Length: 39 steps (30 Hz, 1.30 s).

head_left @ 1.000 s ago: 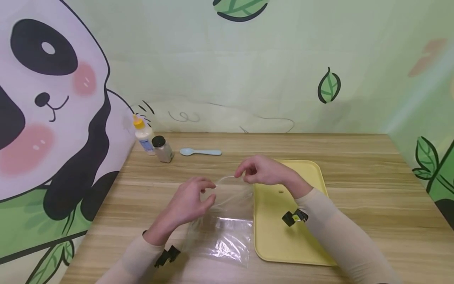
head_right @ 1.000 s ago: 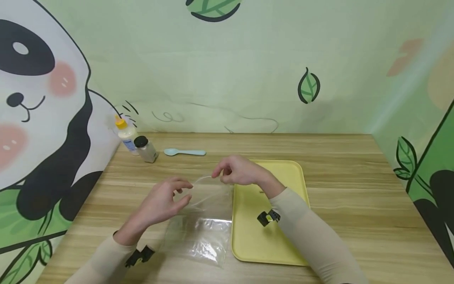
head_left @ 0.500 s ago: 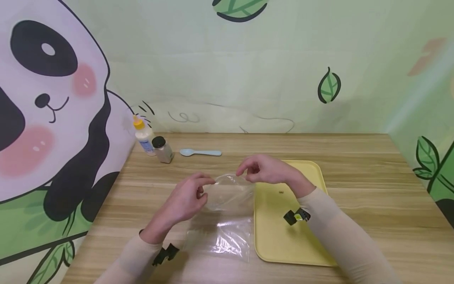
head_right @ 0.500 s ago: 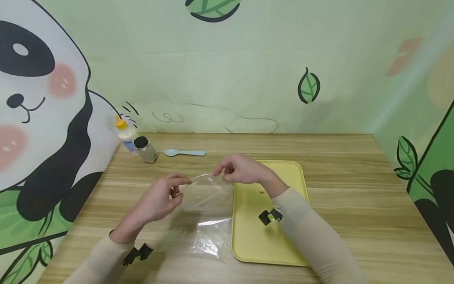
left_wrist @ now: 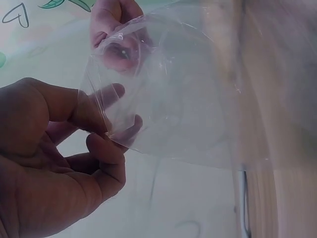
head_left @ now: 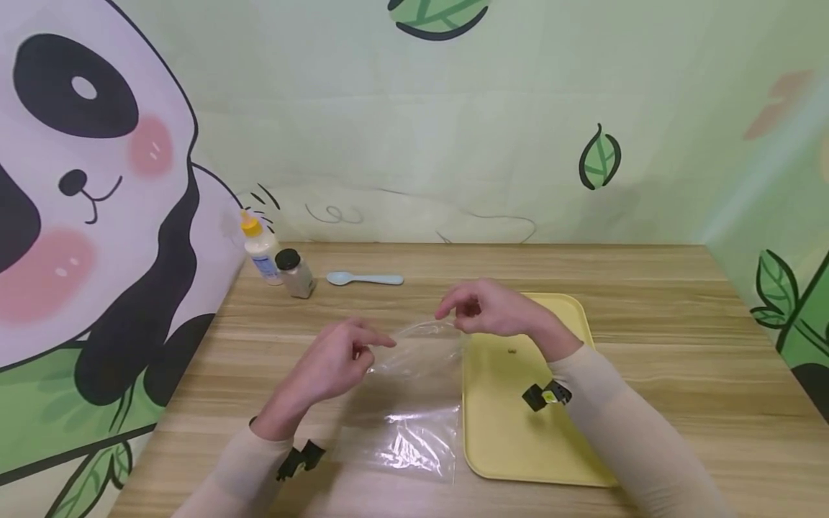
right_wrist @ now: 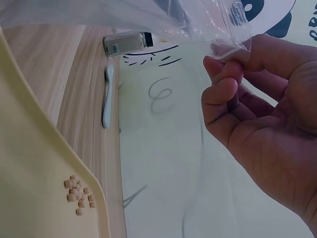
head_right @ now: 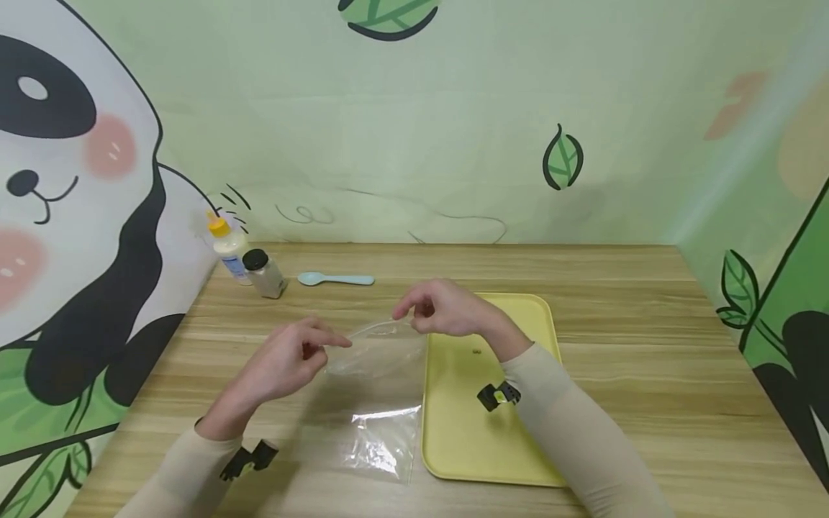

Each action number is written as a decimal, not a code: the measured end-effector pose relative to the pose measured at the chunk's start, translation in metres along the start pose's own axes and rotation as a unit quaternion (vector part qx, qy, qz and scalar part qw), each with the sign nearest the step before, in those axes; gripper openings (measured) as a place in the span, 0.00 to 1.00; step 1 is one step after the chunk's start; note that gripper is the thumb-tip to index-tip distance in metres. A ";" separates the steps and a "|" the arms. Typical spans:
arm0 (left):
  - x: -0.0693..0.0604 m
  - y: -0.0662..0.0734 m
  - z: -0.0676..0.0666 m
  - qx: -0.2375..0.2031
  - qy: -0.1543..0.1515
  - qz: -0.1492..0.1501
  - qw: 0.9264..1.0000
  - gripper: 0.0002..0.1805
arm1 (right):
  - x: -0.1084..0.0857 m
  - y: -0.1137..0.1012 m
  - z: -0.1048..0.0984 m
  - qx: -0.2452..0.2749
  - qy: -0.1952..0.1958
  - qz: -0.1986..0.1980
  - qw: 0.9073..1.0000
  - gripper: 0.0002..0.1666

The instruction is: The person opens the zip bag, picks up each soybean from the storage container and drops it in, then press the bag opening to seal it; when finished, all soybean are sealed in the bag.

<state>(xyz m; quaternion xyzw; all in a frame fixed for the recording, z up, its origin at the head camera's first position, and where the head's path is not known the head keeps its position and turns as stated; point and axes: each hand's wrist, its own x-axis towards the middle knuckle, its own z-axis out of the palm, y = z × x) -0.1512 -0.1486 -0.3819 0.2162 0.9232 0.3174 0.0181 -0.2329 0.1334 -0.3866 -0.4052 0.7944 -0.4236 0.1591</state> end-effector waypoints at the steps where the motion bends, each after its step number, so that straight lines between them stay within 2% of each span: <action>1: 0.000 0.000 0.000 0.002 0.000 0.002 1.000 0.23 | 0.000 0.000 0.000 -0.003 0.001 0.000 1.000 0.15; 8: 0.001 -0.001 0.001 0.027 0.016 0.023 0.999 0.21 | -0.002 0.003 -0.003 -0.016 0.003 -0.007 1.000 0.15; 21: 0.005 -0.005 0.001 -0.024 0.019 0.036 0.999 0.19 | -0.003 0.008 -0.001 -0.006 0.029 -0.023 0.999 0.13; 30: 0.007 -0.010 0.006 -0.049 0.048 0.033 0.997 0.16 | -0.006 0.010 -0.001 0.005 0.038 -0.028 0.999 0.13; 39: 0.008 -0.011 0.008 -0.078 0.061 0.031 0.995 0.14 | -0.012 0.014 0.000 -0.009 0.050 -0.032 0.998 0.14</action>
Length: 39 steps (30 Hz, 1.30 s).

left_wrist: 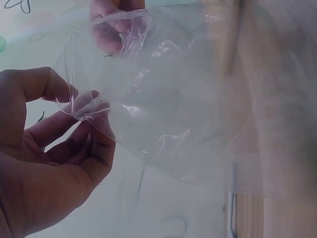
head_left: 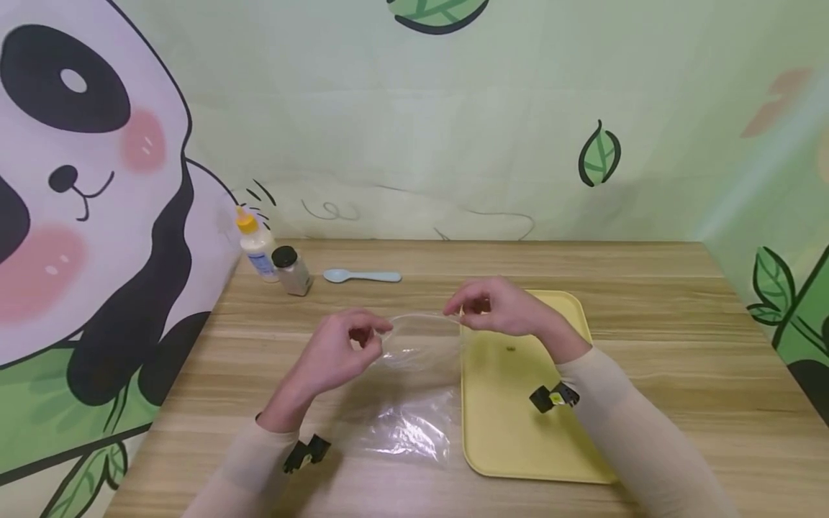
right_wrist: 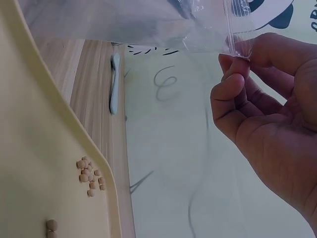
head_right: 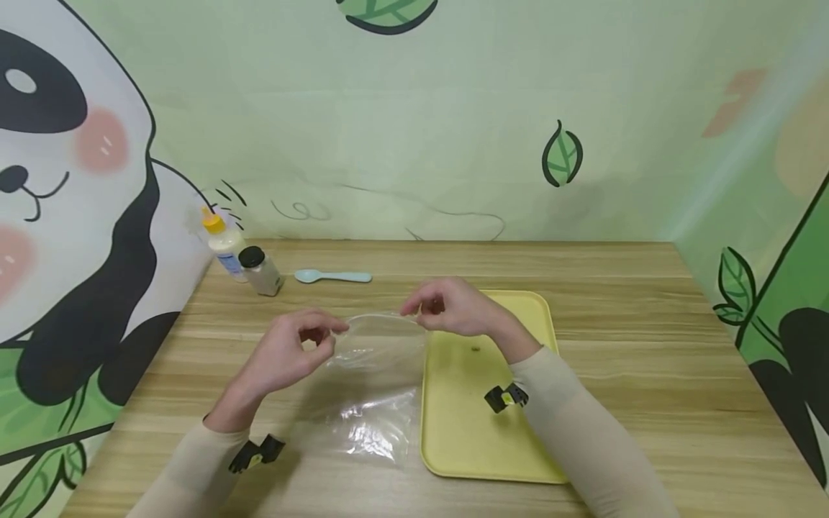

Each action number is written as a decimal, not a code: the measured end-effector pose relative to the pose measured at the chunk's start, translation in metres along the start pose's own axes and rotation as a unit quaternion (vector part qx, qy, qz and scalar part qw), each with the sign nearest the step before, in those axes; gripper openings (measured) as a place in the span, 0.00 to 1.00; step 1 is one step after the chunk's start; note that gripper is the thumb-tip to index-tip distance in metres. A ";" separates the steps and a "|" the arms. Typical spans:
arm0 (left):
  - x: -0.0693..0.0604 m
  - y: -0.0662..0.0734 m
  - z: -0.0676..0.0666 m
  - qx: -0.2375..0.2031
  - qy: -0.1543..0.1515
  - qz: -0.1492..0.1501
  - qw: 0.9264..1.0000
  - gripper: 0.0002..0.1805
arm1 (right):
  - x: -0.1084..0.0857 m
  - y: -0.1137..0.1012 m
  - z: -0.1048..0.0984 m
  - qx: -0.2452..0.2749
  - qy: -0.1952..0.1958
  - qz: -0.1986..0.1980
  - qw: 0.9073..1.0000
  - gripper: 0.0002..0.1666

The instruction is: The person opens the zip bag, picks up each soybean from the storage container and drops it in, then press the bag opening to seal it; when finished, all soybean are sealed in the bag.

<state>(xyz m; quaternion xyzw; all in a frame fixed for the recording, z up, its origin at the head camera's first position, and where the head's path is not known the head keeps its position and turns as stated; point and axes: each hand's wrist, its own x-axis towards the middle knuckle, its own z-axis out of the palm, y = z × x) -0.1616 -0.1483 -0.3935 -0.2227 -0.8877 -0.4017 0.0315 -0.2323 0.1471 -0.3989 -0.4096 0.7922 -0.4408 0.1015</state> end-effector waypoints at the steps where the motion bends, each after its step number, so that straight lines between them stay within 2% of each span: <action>1: 0.000 -0.001 0.000 -0.002 0.002 0.001 1.000 0.14 | 0.000 0.000 0.000 0.002 0.000 0.001 1.000 0.14; 11: 0.000 -0.006 0.001 -0.005 0.015 0.012 1.000 0.13 | -0.003 0.004 0.001 0.023 0.015 0.017 0.999 0.13; 21: -0.001 -0.011 -0.001 0.000 0.029 0.011 1.000 0.13 | -0.014 0.016 0.000 0.050 0.046 0.029 0.997 0.11; 27: 0.000 -0.012 0.000 -0.001 0.025 0.015 1.000 0.13 | -0.028 0.026 -0.002 0.022 0.074 0.061 0.995 0.09; 39: 0.002 -0.014 0.000 -0.005 0.014 0.021 1.000 0.13 | -0.064 0.047 -0.002 -0.025 0.103 0.107 0.989 0.08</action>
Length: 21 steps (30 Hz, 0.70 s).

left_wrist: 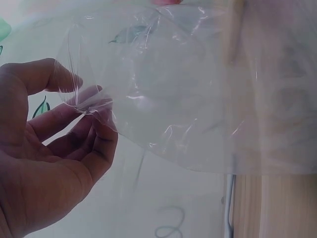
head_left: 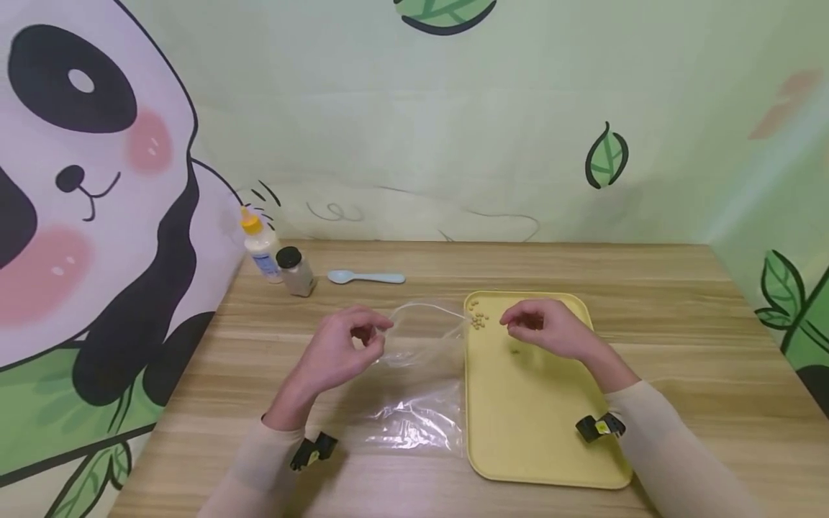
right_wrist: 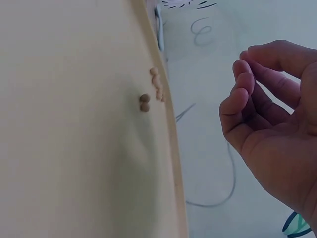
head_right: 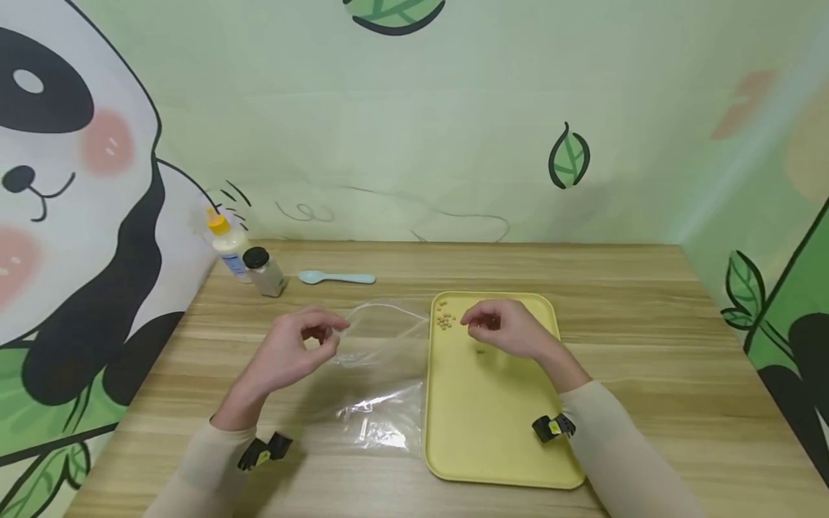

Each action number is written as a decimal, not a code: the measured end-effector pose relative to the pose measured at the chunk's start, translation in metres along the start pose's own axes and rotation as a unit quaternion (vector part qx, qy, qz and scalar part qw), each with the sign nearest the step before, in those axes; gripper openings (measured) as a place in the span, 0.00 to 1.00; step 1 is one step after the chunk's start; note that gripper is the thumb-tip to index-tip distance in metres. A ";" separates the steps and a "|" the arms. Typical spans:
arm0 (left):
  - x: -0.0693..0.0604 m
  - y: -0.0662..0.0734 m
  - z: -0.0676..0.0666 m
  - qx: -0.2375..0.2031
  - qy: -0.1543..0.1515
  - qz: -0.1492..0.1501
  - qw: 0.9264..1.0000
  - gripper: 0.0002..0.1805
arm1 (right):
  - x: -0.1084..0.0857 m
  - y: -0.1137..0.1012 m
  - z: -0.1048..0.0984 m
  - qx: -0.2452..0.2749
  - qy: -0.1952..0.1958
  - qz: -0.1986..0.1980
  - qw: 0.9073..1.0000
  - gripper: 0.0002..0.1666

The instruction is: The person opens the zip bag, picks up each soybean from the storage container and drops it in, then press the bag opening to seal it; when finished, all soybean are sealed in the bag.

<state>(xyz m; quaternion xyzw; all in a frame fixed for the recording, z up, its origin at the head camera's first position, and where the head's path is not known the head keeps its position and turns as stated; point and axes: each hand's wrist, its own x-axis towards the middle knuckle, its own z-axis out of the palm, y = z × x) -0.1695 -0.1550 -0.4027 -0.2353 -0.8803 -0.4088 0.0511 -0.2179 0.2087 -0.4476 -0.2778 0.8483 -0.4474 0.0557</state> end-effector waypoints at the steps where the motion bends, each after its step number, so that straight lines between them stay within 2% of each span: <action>1: 0.000 0.000 0.000 0.000 -0.001 0.001 1.000 0.13 | -0.002 0.002 0.000 -0.006 0.000 0.004 1.000 0.08; 9: 0.000 -0.001 0.000 -0.002 -0.007 0.002 1.000 0.12 | -0.008 0.011 0.005 -0.064 0.001 0.028 0.998 0.08; 14: -0.001 -0.001 0.001 -0.004 -0.011 0.006 1.000 0.13 | -0.008 0.014 0.007 -0.081 -0.003 0.038 0.996 0.07; 21: -0.001 -0.002 0.000 -0.008 -0.014 0.006 1.000 0.13 | -0.012 0.018 0.009 -0.128 -0.017 0.067 0.989 0.06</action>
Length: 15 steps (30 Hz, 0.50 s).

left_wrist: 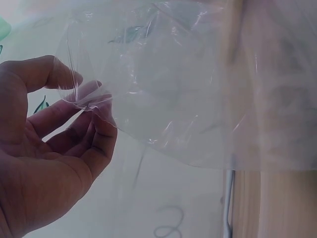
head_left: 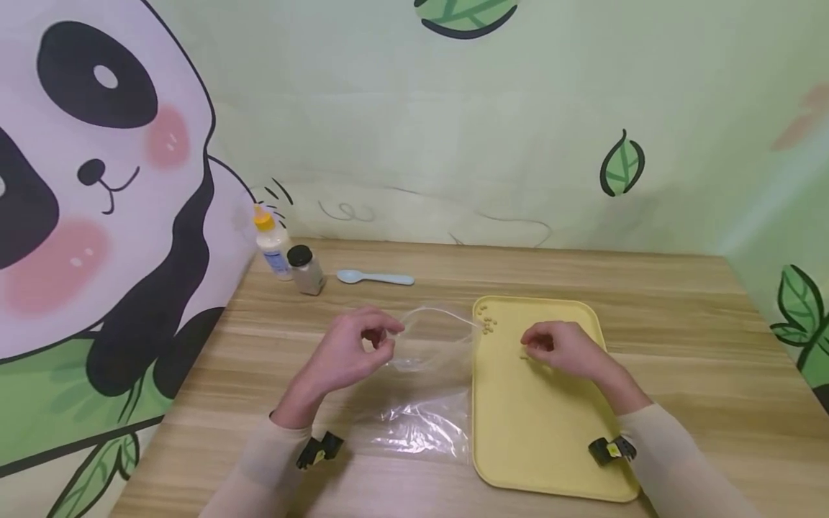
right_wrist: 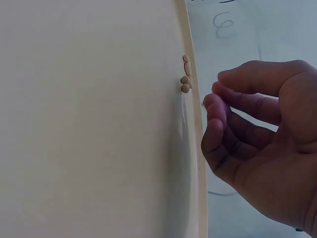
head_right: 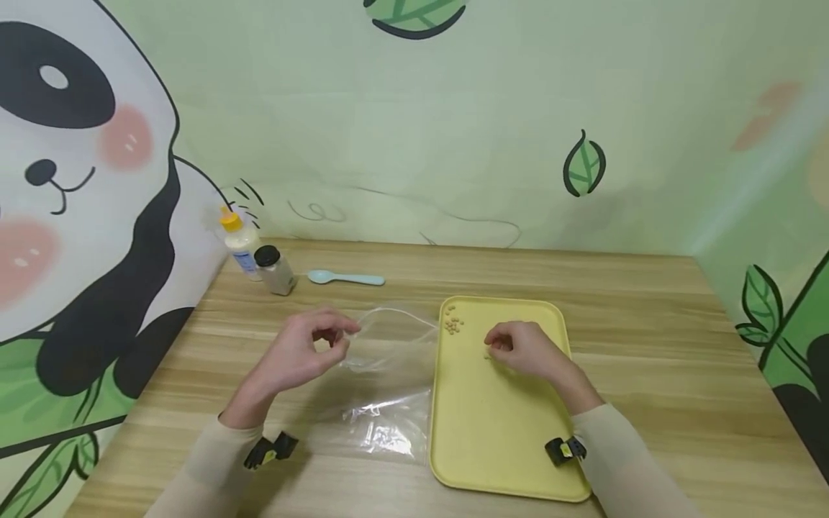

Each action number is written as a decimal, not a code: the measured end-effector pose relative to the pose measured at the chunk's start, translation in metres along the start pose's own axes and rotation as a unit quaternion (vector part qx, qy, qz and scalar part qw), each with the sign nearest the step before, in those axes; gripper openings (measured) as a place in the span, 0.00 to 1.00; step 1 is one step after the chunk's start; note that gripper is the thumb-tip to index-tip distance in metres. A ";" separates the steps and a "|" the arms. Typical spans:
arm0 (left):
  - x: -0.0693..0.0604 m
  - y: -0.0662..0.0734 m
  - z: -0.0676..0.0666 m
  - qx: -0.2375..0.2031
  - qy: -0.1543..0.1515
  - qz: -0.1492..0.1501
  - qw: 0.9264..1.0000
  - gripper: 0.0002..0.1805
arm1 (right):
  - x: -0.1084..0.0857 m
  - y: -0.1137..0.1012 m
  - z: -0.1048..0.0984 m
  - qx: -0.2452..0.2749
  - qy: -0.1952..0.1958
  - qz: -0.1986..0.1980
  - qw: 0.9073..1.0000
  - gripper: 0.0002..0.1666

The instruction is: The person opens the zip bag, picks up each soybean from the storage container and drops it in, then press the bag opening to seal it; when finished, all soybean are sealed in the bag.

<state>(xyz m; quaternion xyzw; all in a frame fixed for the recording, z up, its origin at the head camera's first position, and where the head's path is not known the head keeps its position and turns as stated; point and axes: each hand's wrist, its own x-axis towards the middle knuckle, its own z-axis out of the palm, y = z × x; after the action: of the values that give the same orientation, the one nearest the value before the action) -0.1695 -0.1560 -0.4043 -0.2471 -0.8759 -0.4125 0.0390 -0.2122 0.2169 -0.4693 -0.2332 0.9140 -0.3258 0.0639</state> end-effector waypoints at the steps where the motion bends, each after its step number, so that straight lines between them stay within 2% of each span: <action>1: 0.001 0.000 0.000 -0.001 -0.001 0.001 1.000 0.13 | -0.001 0.001 0.000 -0.004 -0.002 0.005 1.000 0.07; 5: 0.002 0.000 0.001 0.000 -0.003 0.003 1.000 0.13 | -0.003 0.003 -0.001 -0.008 -0.010 0.018 1.000 0.08; 15: 0.001 0.001 -0.002 0.001 -0.005 0.002 1.000 0.13 | -0.003 0.002 0.000 -0.018 -0.025 0.019 0.999 0.09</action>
<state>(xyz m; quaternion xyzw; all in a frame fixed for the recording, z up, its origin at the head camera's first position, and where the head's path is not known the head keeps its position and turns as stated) -0.1705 -0.1562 -0.4023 -0.2510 -0.8761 -0.4102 0.0353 -0.2102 0.2198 -0.4711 -0.2255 0.9220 -0.3020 0.0890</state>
